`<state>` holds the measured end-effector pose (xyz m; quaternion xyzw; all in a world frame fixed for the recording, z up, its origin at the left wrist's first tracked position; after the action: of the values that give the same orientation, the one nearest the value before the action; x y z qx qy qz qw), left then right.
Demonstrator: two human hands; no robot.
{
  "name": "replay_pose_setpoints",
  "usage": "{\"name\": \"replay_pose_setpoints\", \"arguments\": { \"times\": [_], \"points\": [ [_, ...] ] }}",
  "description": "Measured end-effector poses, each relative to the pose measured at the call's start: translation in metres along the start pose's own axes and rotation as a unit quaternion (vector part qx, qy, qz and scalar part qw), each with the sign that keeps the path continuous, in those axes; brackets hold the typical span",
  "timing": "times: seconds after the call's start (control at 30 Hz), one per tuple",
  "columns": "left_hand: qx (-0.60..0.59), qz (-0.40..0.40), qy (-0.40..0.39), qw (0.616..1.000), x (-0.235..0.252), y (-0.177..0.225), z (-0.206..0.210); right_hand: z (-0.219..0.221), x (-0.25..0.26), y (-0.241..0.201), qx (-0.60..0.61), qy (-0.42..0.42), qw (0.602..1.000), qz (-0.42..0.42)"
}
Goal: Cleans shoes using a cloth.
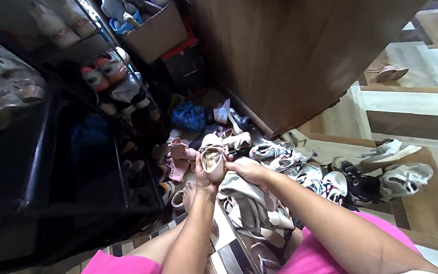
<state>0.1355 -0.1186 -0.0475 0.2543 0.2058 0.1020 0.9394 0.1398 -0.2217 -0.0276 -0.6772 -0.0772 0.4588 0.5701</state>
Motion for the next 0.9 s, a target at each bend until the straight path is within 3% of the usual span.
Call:
{"name": "replay_pose_setpoints", "arguments": {
  "times": [0.1,0.2,0.3,0.4,0.5,0.57,0.67,0.77,0.9],
  "points": [
    [-0.043,0.001,-0.001,0.999,0.002,0.003,-0.004,-0.022,-0.006,-0.008,0.015,0.030,0.999,-0.007],
    [-0.027,0.022,0.014,0.999,0.008,0.011,-0.016,-0.050,-0.016,-0.028,0.098,0.076,0.988,-0.091],
    [0.020,0.035,0.031,0.999,0.007,0.012,-0.021,-0.074,-0.032,-0.048,0.110,0.183,0.957,-0.195],
    [0.060,0.036,0.023,0.997,0.002,0.003,-0.015,-0.066,-0.053,-0.064,0.014,0.260,0.909,-0.326],
    [0.108,0.048,0.017,0.993,-0.005,-0.003,-0.002,-0.031,-0.052,-0.060,-0.190,0.251,0.856,-0.411],
    [0.173,0.072,0.001,0.982,-0.008,-0.001,0.003,-0.014,-0.037,-0.044,-0.292,0.210,0.856,-0.373],
    [0.232,0.089,-0.016,0.968,-0.005,0.002,0.000,-0.007,-0.024,-0.035,-0.324,0.099,0.903,-0.263],
    [0.250,0.073,-0.029,0.965,-0.005,-0.009,-0.001,-0.009,-0.027,-0.036,-0.383,0.007,0.899,-0.213],
    [0.252,0.045,0.001,0.967,-0.004,-0.021,-0.001,-0.037,-0.039,-0.051,-0.381,0.019,0.899,-0.214]
  ]
}}
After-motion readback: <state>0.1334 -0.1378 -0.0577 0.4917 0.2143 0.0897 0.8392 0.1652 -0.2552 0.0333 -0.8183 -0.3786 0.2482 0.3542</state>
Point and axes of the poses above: each hand's wrist, its own x-axis towards the middle knuckle, its own z-axis out of the palm, y = z × x, the point moved 10 cm from there along x, towards the middle knuckle, and after that the axes turned 6 degrees about y, right-handed, at the moved point
